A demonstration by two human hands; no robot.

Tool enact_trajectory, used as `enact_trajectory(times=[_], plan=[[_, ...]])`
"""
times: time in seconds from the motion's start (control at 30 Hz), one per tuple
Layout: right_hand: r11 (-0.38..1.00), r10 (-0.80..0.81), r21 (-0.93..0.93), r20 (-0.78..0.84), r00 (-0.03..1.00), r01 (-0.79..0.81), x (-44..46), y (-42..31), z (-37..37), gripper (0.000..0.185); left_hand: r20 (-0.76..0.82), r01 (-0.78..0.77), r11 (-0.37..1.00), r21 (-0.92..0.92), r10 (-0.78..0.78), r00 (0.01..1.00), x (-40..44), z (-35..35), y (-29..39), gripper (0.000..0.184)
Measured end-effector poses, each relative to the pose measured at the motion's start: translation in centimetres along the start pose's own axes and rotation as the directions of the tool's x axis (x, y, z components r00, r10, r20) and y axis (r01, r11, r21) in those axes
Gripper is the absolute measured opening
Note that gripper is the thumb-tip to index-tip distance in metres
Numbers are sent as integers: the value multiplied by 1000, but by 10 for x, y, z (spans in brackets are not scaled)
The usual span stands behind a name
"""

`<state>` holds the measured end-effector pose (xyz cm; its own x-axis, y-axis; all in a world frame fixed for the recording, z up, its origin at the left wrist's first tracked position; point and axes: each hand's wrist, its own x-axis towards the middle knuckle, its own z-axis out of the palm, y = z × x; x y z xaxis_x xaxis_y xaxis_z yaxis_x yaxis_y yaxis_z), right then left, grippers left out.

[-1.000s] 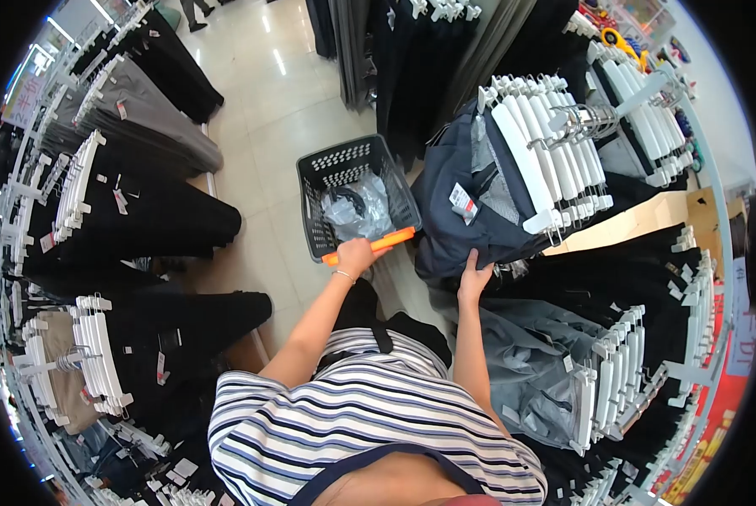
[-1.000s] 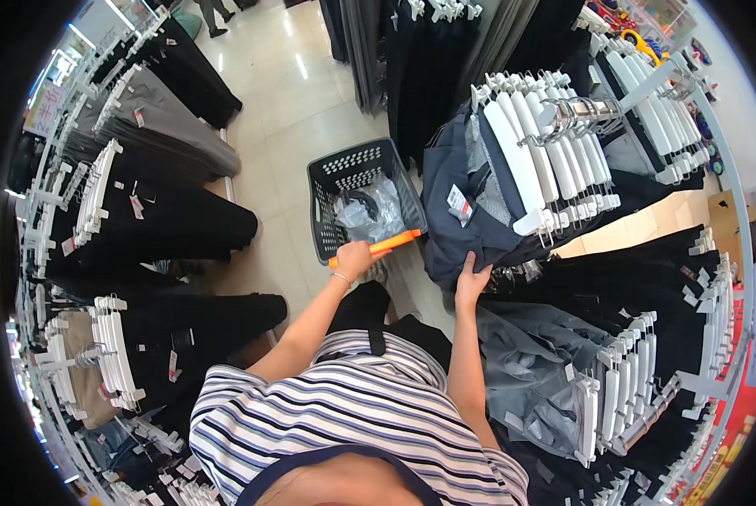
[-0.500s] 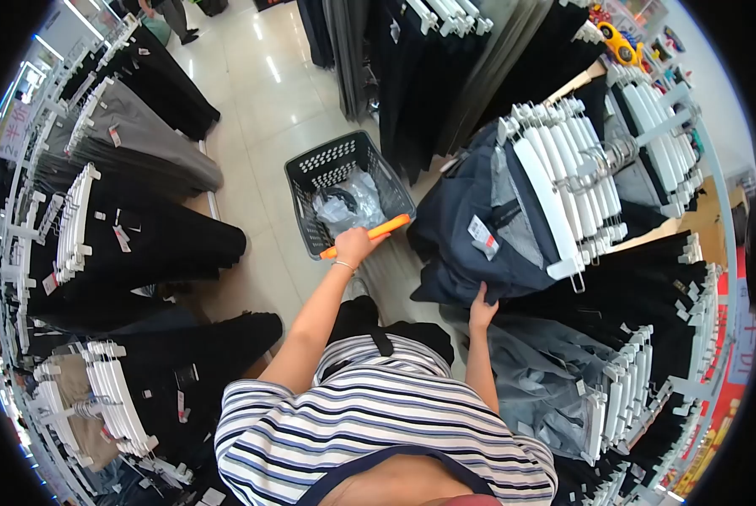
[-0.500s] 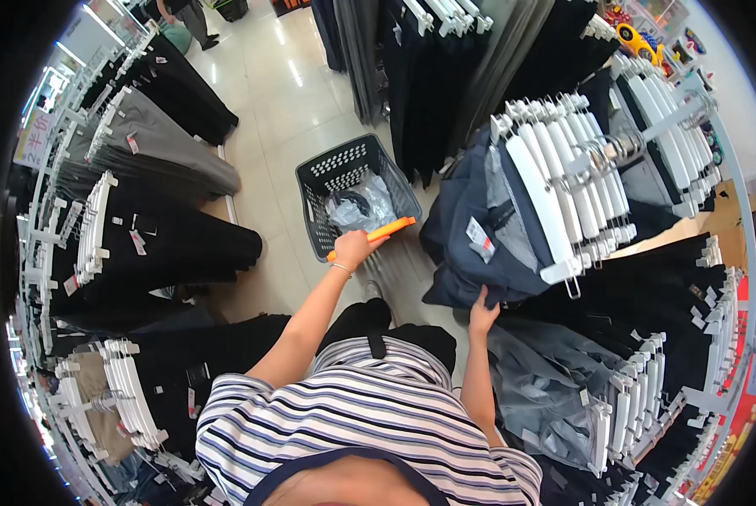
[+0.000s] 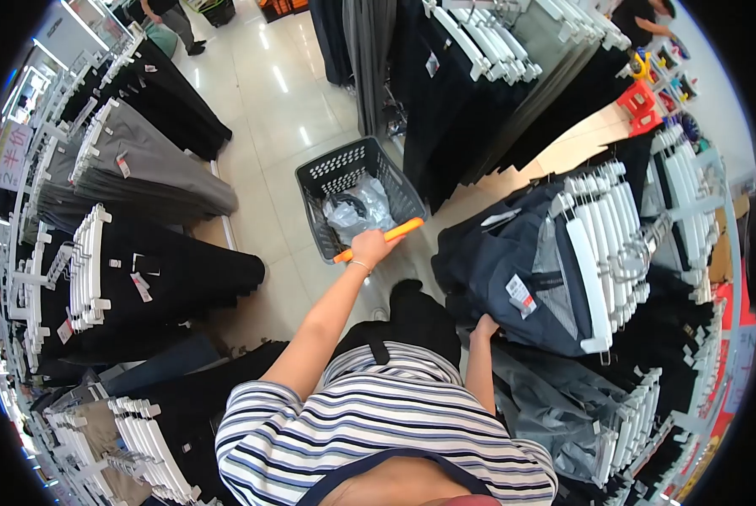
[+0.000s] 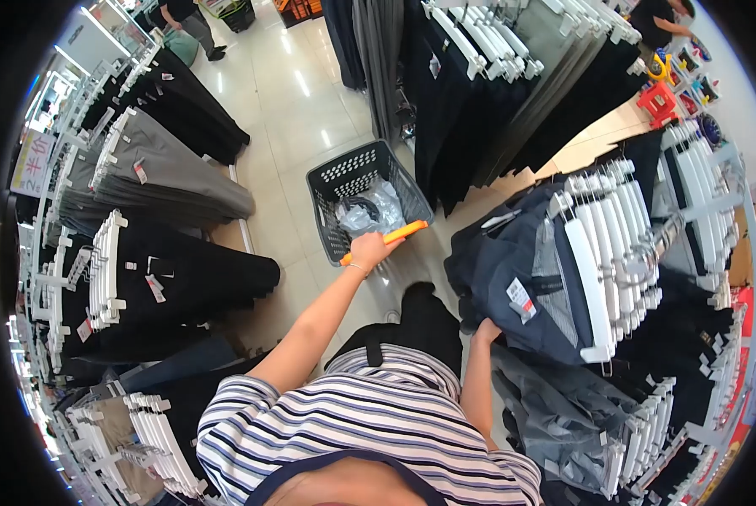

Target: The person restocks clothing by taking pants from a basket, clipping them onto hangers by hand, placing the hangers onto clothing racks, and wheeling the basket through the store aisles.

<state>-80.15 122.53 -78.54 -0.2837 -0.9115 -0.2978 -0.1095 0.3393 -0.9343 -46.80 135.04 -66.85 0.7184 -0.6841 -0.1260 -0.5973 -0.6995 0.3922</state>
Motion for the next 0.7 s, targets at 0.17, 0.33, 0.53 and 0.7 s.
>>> enact_trajectory(times=[0.17, 0.33, 0.53, 0.7], plan=[[551, 770, 112, 314, 556, -827, 23, -9, 75, 39, -47, 11, 999, 36, -10, 999, 47, -12, -25, 68], [904, 298, 12, 700, 650, -427, -14, -121, 190, 38, -67, 46, 998, 39, -43, 997, 94, -32, -47, 70], [958, -281, 158, 663, 693, 238, -11, -234, 324, 49, -117, 45, 997, 65, -38, 992, 151, -55, -70, 69], [898, -407, 97, 550, 729, 428, 15, -261, 402, 48, -140, 80, 993, 92, -66, 988, 186, -70, -86, 67]])
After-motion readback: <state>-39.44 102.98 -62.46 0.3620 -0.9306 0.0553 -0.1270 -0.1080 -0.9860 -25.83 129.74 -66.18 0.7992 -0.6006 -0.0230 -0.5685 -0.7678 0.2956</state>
